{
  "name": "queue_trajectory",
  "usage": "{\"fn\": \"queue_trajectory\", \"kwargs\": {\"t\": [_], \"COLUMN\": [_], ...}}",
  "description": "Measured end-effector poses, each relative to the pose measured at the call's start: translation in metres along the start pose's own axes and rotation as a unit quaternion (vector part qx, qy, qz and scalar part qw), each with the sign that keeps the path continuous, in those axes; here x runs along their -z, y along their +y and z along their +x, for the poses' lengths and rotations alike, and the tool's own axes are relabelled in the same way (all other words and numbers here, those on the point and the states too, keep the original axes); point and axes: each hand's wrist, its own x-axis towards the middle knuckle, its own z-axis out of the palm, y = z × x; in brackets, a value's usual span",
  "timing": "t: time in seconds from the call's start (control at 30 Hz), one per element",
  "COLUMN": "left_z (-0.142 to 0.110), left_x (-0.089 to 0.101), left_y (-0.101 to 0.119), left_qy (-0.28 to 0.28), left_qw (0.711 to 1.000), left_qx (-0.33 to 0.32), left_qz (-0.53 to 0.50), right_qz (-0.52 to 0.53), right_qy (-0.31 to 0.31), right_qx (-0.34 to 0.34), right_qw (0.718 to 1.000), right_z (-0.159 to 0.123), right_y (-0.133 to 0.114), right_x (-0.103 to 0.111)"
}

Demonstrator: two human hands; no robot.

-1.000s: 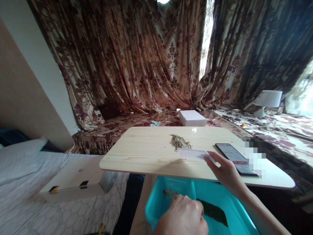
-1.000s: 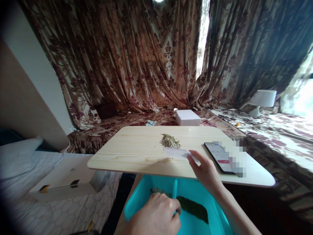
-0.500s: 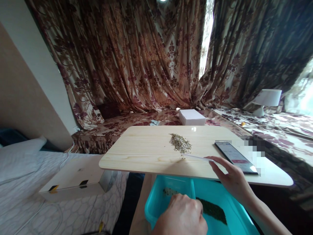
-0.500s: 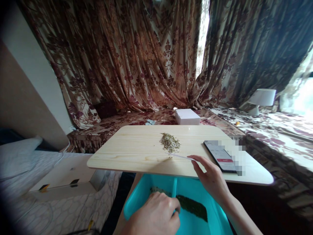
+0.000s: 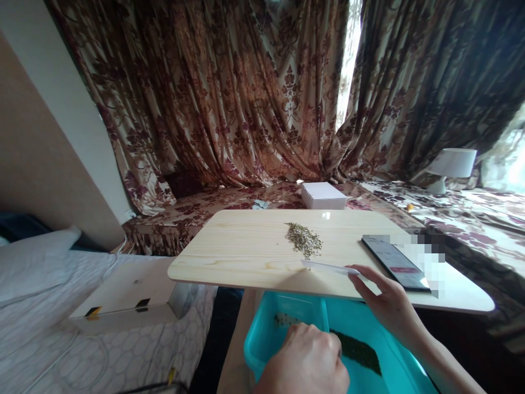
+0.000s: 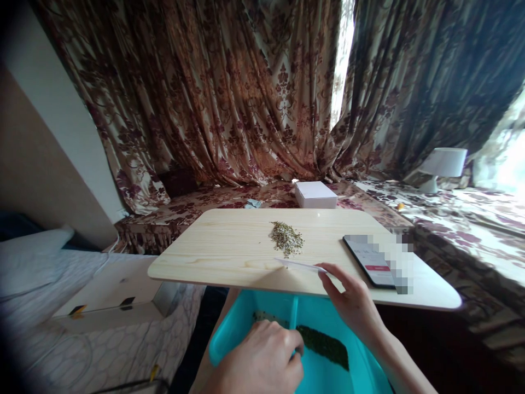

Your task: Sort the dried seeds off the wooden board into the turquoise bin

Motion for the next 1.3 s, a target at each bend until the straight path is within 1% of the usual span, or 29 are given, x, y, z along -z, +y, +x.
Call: {"fn": "queue_trajectory", "kwargs": {"t": [0.23,0.33,0.5,0.6,0.7,0.9,1.03,1.2,1.3], "left_z": [-0.002,-0.003,-0.012,-0.021,-0.028,-0.031,-0.033,-0.036,-0.037], "left_x": [0.002,0.001,0.003,0.009,0.013,0.015,0.016,0.017,0.017], "left_y": [0.003,0.0,-0.018,-0.031,-0.037,-0.036,-0.034,-0.032,-0.031], "left_qy": [-0.002,0.001,0.02,0.03,0.028,0.02,0.014,0.001,-0.001], "left_qw": [1.0,1.0,0.996,0.994,0.993,0.992,0.992,0.992,0.992], "left_qx": [0.004,0.011,0.054,0.088,0.097,0.114,0.115,0.121,0.122], "left_qz": [-0.011,-0.025,-0.064,-0.063,-0.062,-0.059,-0.05,-0.043,-0.04], "right_qz": [0.001,0.002,-0.003,-0.008,-0.008,0.0,-0.003,-0.001,-0.006], "right_qy": [0.018,0.018,0.015,0.014,0.016,0.006,0.023,0.024,0.036], "right_qx": [-0.001,-0.001,-0.016,-0.017,-0.017,-0.004,-0.012,-0.018,-0.022], "right_qw": [1.0,1.0,1.0,1.0,1.0,1.0,1.0,1.0,0.999], "right_z": [0.008,0.01,0.01,0.01,0.01,0.009,0.007,0.005,0.006], "right_y": [-0.001,0.001,0.004,0.005,0.004,0.002,0.007,0.009,0.01], "right_x": [-0.007,-0.01,-0.01,-0.01,-0.011,-0.01,-0.01,-0.007,-0.006]}}
